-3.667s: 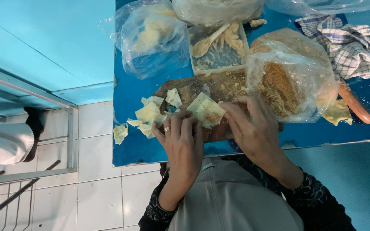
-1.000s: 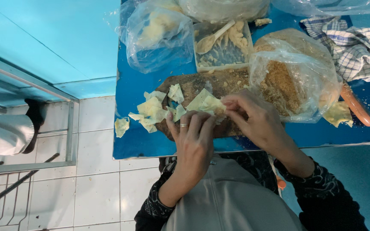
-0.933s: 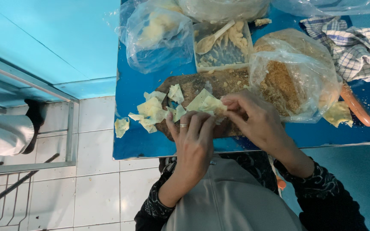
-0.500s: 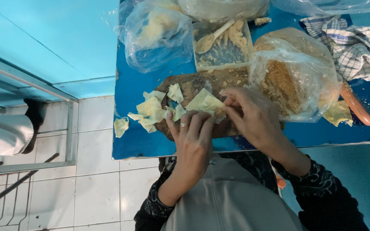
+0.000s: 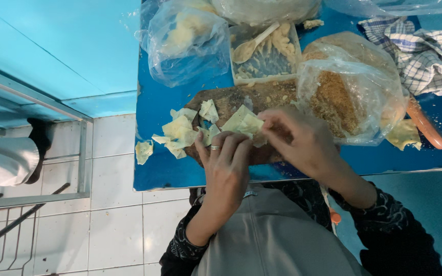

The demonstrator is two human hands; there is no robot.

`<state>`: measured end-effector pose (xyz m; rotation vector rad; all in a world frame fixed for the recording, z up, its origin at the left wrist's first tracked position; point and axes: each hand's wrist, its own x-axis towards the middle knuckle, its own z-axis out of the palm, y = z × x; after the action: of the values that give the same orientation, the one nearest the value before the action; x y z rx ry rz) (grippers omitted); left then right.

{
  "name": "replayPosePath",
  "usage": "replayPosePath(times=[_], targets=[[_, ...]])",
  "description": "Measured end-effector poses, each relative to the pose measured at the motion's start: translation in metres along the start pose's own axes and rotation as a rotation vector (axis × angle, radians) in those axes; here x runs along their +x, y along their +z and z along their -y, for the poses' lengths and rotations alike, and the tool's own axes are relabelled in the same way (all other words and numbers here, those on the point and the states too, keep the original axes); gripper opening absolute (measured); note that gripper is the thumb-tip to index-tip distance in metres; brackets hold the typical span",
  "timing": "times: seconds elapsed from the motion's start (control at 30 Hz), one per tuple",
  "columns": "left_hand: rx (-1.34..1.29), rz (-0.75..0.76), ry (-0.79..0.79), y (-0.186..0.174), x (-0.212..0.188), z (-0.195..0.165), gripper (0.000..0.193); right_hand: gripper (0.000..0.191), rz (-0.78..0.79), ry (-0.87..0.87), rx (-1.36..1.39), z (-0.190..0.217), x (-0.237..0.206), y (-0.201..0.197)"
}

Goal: The person picks up thin square dough wrappers from a cutting board, folds each wrapper over by hand, and places the folded pieces into a plastic bag on the table. They work through the stack of wrappers one at a time, occasionally repositioning pieces on the board.

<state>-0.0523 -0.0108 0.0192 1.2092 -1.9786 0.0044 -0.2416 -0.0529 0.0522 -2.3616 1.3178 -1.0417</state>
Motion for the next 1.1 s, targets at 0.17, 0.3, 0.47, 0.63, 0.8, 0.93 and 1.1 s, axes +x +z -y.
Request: replayPosePath(times=[0.17, 0.3, 0.47, 0.63, 0.8, 0.93, 1.1], targets=[[0.002, 0.021, 0.013, -0.003, -0.001, 0.002, 0.03, 0.024, -0.001, 0.08, -0.103, -0.003, 0.001, -0.012], [-0.026, 0.014, 0.022, -0.005, -0.002, 0.003, 0.031, 0.014, 0.021, 0.002, -0.249, 0.001, -0.002, -0.013], [-0.011, 0.016, 0.007, -0.003, -0.002, 0.003, 0.031, 0.016, 0.012, 0.01, -0.282, 0.008, -0.005, -0.005], [-0.015, 0.009, 0.003, -0.004, -0.002, 0.003, 0.031, 0.017, 0.022, 0.009, -0.267, 0.008, -0.003, -0.001], [-0.036, -0.011, 0.001, -0.004, -0.003, 0.004, 0.027, 0.016, 0.021, -0.006, -0.265, 0.007, -0.004, 0.0], [-0.04, -0.009, 0.002, -0.005, -0.004, 0.004, 0.026, 0.012, 0.018, -0.013, -0.212, 0.006, -0.003, 0.001], [-0.027, -0.002, 0.002, -0.005, -0.003, 0.003, 0.026, 0.012, 0.045, -0.038, -0.212, 0.006, -0.001, 0.003]])
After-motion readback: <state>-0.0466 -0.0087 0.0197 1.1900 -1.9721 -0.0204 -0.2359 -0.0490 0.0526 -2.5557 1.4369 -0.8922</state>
